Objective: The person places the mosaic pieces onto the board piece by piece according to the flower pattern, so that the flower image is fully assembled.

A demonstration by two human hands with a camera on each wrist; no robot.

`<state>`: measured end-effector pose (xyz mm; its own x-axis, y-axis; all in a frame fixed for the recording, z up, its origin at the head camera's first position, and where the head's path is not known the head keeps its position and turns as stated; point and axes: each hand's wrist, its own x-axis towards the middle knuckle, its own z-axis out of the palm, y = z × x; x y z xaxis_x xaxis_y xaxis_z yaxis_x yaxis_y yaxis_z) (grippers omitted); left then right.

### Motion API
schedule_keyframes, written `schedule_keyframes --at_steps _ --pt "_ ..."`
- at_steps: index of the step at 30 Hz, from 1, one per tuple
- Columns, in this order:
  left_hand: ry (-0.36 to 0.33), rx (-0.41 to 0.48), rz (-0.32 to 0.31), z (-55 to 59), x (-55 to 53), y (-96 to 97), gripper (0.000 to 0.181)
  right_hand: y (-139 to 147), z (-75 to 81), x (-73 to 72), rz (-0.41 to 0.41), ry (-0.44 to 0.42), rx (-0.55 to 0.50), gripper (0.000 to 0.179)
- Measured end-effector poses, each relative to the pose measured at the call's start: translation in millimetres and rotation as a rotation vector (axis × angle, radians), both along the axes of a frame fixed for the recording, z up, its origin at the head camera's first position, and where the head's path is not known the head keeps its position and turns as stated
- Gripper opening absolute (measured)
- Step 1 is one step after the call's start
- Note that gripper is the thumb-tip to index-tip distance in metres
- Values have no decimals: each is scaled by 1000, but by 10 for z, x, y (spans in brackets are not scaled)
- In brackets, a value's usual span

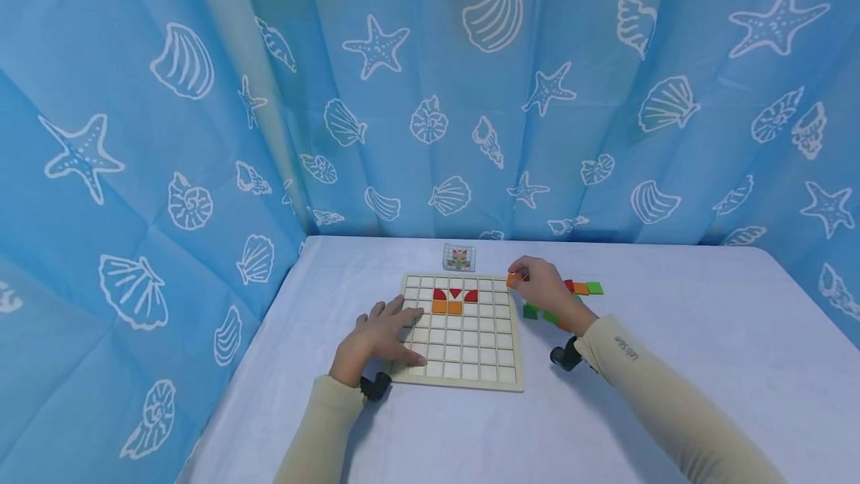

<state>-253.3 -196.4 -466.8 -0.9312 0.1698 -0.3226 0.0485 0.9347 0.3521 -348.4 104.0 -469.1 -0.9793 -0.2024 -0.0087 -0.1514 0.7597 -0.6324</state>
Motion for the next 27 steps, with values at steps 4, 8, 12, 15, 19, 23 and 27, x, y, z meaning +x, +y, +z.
schedule_keyframes --at_steps 4,8,12,15,19,23,27 --pt "4 2 -7 13 5 2 90 -87 -16 33 20 7 -28 25" --pt "4 8 -11 26 14 5 89 -152 -19 56 47 13 -61 26" --pt "3 10 -16 21 20 -10 89 -210 -18 71 54 7 -86 24" --pt "-5 0 -24 18 18 -6 89 -230 -31 98 46 -4 -105 21" --pt "-14 1 -20 -5 4 2 90 -280 -42 125 62 -15 -108 18" --pt "-11 3 -8 -22 -6 7 91 -358 -79 118 116 -36 -95 13" --pt "-15 0 -6 -36 -4 12 91 -404 -148 123 170 -55 -97 10"
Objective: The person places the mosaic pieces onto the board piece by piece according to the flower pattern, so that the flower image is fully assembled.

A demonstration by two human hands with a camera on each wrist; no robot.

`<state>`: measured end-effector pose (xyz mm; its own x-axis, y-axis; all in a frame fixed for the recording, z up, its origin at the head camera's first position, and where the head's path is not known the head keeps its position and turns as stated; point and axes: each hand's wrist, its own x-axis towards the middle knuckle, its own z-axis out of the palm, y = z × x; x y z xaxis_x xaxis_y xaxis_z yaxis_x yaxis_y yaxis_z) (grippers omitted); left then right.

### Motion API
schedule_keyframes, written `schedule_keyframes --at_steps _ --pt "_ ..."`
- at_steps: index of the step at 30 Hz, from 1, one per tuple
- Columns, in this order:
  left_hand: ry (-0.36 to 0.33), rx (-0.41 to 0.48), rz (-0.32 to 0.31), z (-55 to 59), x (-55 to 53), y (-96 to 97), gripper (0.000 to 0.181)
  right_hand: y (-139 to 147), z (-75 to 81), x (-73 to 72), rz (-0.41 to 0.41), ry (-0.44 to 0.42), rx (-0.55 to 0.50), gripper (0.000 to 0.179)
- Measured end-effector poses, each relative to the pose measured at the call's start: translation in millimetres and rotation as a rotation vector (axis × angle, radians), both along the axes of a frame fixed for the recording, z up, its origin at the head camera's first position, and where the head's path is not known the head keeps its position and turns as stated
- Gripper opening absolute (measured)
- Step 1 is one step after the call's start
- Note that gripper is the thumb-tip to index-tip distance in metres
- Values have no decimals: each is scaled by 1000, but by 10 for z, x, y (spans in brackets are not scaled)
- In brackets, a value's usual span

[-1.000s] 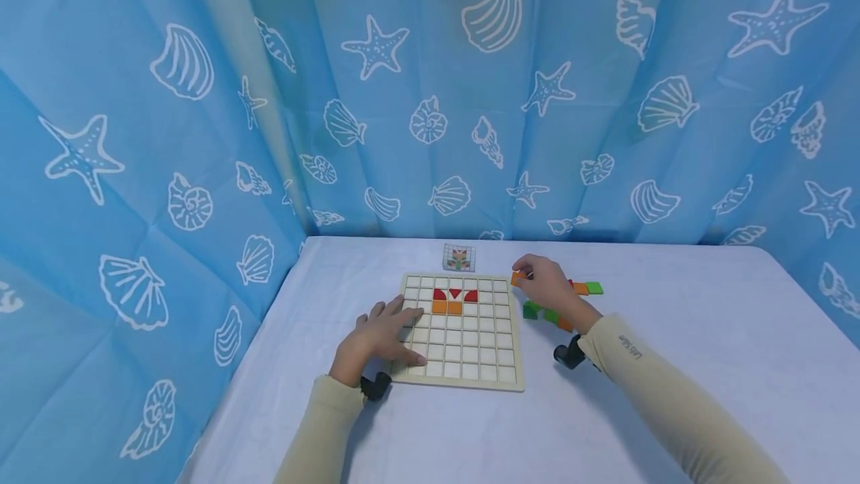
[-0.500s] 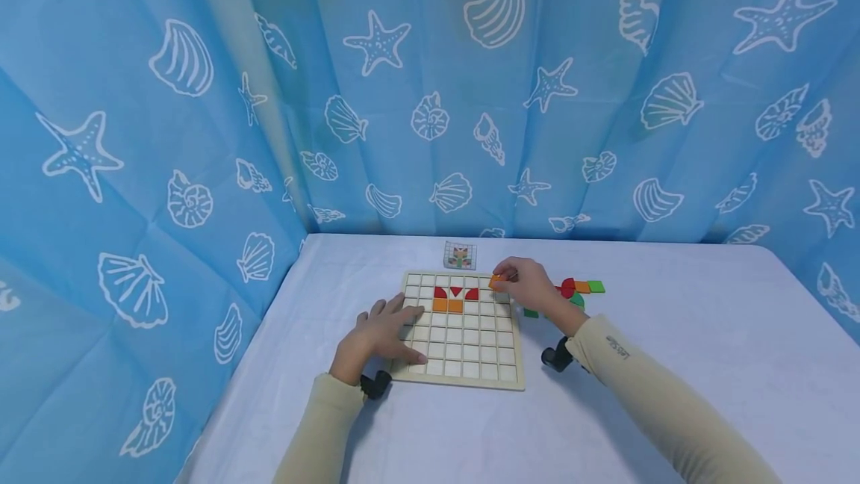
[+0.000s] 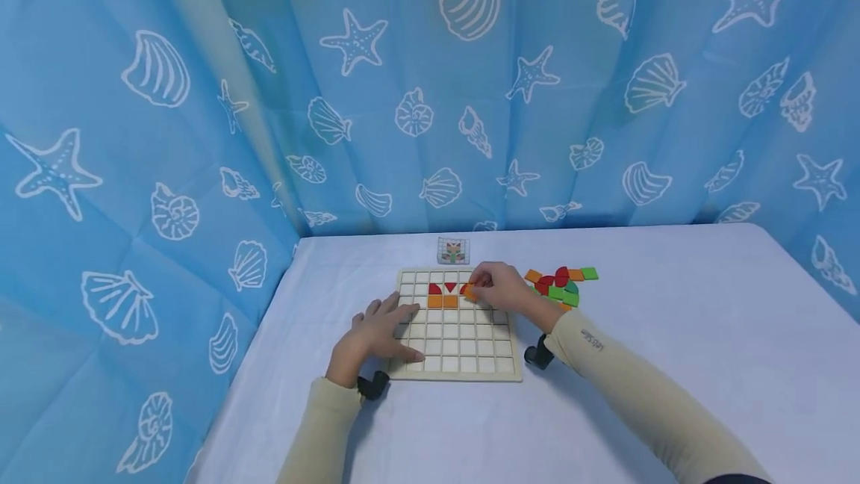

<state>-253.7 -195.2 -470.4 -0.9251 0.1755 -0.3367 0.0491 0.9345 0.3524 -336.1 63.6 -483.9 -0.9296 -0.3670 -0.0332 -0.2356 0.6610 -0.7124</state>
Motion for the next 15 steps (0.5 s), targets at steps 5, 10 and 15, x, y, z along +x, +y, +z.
schedule_keyframes --at_steps 5,10,15 --pt "1 -2 -5 -10 -8 -21 91 -55 -9 -3 39 -12 7 9" --pt "5 4 -4 7 -1 -20 91 -81 4 21 42 -3 11 8" --pt "10 8 -9 6 3 -14 92 -84 -10 12 86 38 45 8"
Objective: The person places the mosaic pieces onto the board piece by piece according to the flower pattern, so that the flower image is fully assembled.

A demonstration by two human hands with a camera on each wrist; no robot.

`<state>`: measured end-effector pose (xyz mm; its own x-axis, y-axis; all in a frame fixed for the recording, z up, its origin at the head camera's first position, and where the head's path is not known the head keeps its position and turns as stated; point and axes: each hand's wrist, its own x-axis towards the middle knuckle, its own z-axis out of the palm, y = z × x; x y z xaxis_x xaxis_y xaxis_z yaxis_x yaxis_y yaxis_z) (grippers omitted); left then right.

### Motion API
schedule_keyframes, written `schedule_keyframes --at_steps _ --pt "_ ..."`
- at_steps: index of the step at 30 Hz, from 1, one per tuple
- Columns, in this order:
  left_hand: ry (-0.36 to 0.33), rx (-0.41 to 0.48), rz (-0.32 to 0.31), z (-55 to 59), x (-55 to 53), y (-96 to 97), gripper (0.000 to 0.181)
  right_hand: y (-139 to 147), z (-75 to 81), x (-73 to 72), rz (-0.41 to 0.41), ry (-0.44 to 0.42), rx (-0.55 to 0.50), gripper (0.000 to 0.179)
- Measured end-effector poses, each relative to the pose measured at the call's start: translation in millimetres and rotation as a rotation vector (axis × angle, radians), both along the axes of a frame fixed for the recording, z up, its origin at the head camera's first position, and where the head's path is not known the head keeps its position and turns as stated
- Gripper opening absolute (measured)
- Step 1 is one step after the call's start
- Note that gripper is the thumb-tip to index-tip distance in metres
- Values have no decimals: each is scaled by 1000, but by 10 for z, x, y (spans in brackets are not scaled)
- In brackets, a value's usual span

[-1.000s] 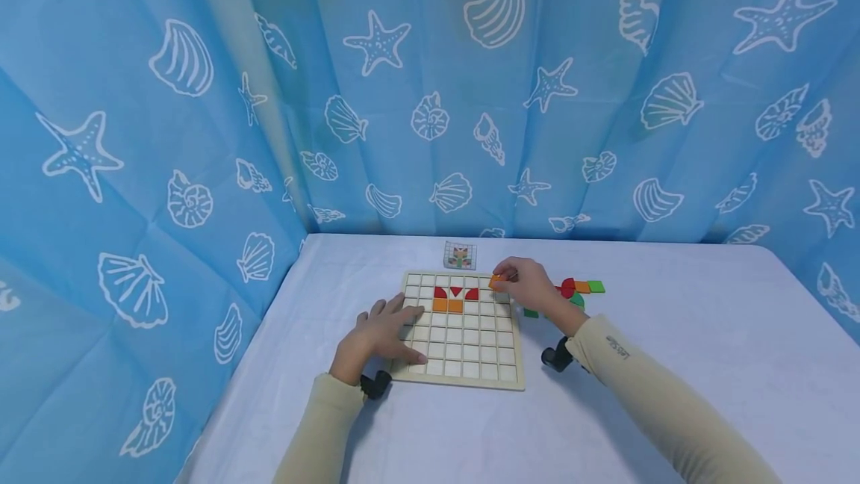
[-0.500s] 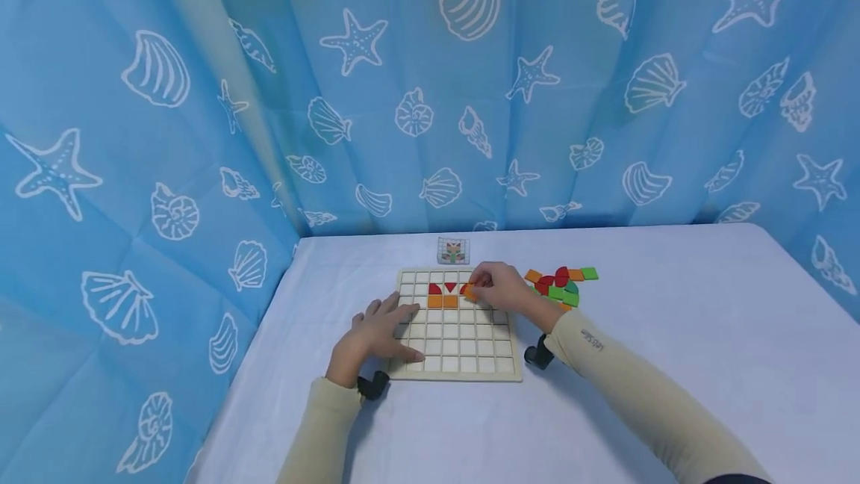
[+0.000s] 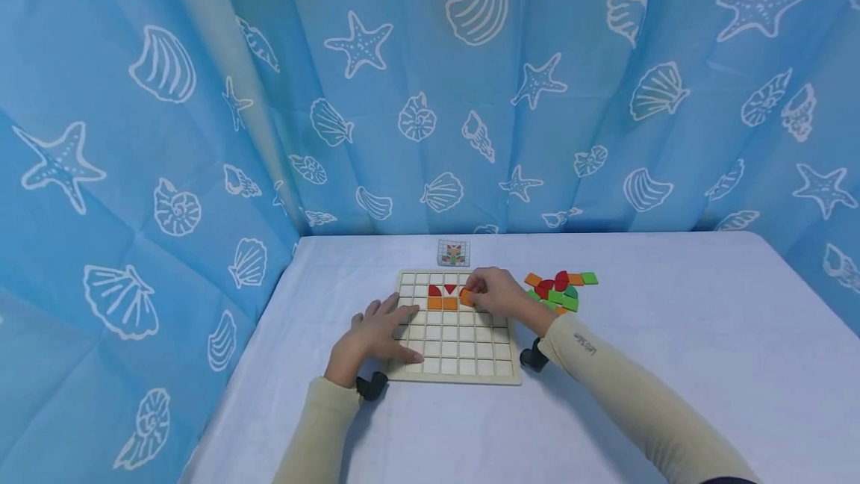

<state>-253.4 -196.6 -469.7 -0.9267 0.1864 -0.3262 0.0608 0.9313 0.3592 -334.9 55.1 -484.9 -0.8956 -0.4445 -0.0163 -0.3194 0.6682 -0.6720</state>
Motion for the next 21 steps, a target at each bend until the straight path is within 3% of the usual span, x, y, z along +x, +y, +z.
schedule_keyframes --at_steps 12,21 --pt "6 4 -2 -10 -1 -17 91 -23 -37 21 33 11 60 7" --pt "8 12 3 -34 -10 -31 91 -40 -12 58 -23 -38 67 8"
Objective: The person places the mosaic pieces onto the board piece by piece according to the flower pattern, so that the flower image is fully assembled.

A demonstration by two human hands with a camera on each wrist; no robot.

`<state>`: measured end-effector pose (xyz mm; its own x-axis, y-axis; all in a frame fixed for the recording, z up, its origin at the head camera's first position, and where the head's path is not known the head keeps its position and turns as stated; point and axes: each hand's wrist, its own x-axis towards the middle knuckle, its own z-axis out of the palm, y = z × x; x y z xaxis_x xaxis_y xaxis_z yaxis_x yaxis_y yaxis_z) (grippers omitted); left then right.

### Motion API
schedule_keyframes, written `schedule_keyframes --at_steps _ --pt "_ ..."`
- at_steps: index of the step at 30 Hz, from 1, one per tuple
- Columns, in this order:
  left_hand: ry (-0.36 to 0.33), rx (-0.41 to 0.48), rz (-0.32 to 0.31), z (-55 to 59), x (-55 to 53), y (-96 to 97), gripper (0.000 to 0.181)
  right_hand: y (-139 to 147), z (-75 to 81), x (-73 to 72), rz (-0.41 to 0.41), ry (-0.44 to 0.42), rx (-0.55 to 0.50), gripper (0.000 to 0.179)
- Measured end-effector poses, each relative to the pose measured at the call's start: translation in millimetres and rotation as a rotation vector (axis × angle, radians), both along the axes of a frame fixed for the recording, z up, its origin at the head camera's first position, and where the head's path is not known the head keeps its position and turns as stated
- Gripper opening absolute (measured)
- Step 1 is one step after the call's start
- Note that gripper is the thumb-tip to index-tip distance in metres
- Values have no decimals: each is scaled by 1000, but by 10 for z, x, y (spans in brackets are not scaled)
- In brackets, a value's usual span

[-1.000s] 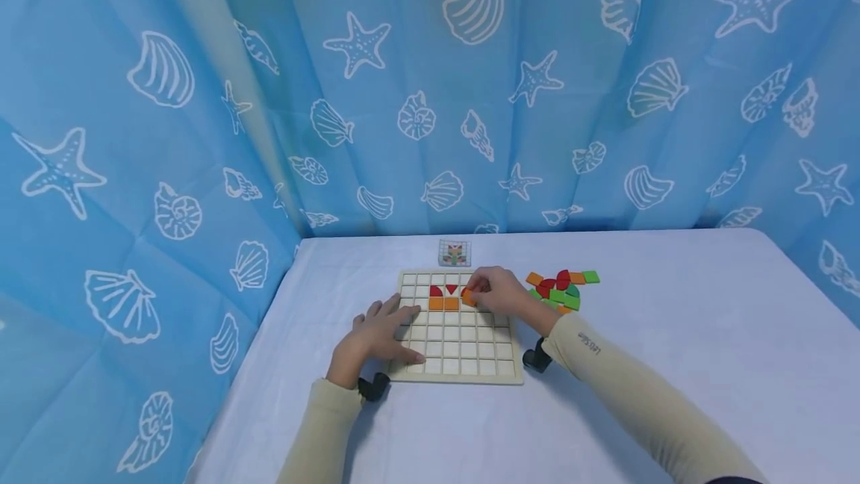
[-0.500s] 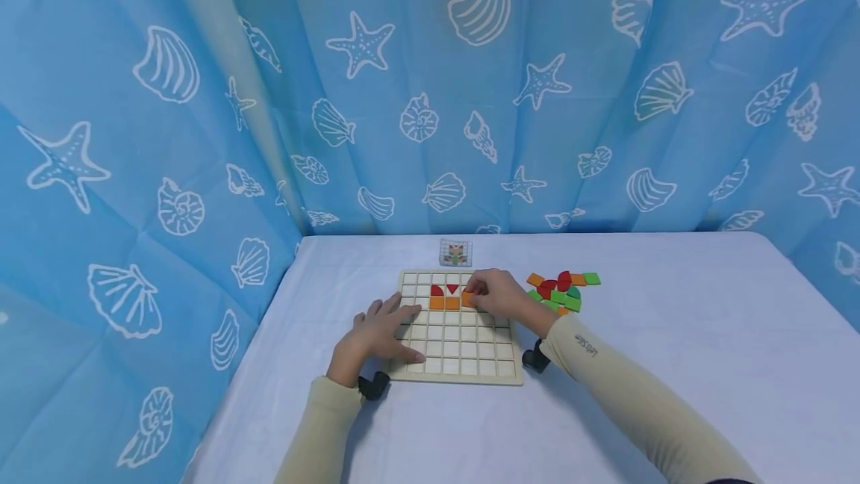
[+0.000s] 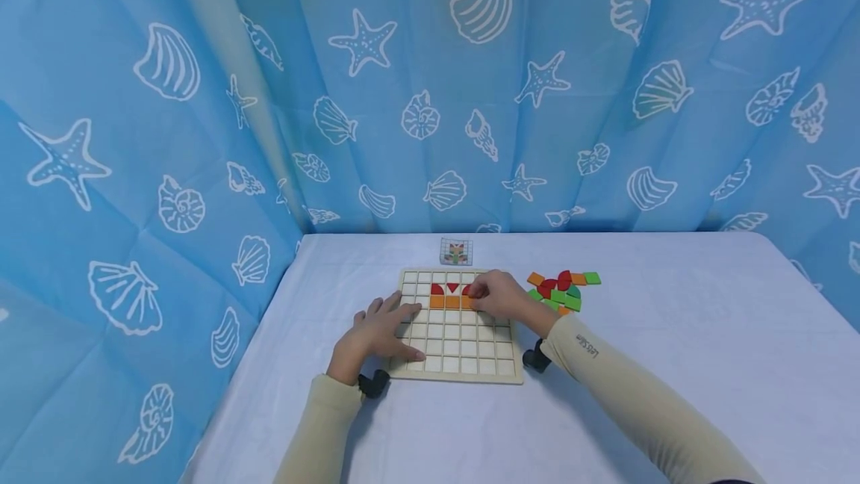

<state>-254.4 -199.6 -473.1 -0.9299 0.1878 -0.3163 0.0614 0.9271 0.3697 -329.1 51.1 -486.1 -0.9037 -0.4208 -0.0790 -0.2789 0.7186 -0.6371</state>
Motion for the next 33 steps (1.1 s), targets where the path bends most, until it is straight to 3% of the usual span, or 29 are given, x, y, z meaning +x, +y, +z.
schedule_keyframes --at_steps 33 --pt "10 -3 -19 -5 -1 -31 91 31 -54 -64 12 -26 -44 9"
